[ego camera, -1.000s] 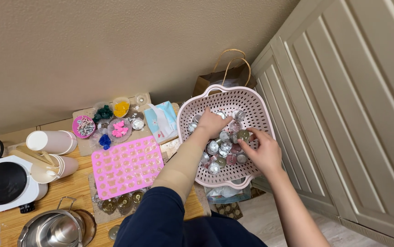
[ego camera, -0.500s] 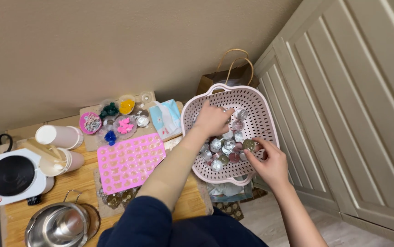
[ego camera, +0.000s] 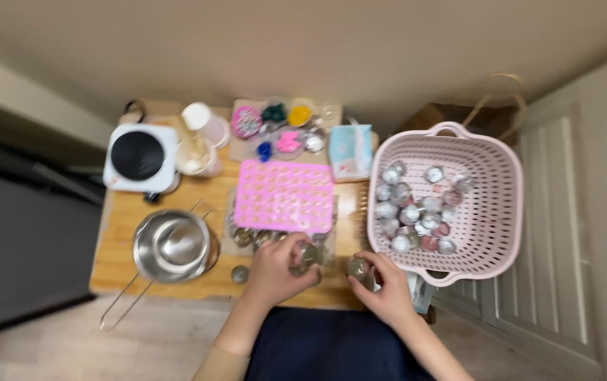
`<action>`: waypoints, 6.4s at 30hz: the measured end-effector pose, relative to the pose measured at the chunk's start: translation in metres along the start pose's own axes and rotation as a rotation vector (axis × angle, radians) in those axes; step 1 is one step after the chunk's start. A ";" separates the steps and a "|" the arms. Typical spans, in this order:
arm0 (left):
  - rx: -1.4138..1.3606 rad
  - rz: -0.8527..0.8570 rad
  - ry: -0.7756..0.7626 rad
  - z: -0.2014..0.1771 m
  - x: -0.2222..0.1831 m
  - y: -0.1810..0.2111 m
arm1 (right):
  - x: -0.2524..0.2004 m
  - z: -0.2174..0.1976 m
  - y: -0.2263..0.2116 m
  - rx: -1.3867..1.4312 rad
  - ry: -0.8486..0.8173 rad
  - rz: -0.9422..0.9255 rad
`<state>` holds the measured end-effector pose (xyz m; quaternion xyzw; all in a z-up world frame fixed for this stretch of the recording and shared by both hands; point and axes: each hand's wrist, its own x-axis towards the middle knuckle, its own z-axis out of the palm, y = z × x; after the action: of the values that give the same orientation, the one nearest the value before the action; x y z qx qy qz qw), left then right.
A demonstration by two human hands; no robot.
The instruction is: Cleaning a metal wax melting pot with tissues and organizing tealight candle cups.
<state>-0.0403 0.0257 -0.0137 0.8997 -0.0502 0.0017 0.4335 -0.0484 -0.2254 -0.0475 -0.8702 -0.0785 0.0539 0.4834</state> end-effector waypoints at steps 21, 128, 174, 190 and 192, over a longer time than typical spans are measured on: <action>0.524 -0.297 0.172 0.029 -0.149 -0.104 | -0.007 0.122 -0.023 -0.393 -0.476 -0.551; 0.026 -0.163 0.161 0.018 -0.042 -0.028 | 0.117 -0.104 0.141 -1.018 -0.176 -0.013; -0.031 -0.289 0.174 0.002 -0.054 -0.033 | 0.066 -0.101 0.112 -0.701 -0.156 0.205; -0.017 -0.257 0.175 0.003 -0.083 -0.046 | -0.028 0.071 0.036 0.040 -0.372 0.257; -0.009 -0.231 0.102 0.010 -0.098 -0.049 | -0.030 0.087 0.036 0.012 -0.464 0.370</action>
<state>-0.1337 0.0568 -0.0626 0.8964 0.0757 -0.0028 0.4367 -0.0896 -0.1768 -0.1234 -0.8315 -0.0267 0.3388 0.4395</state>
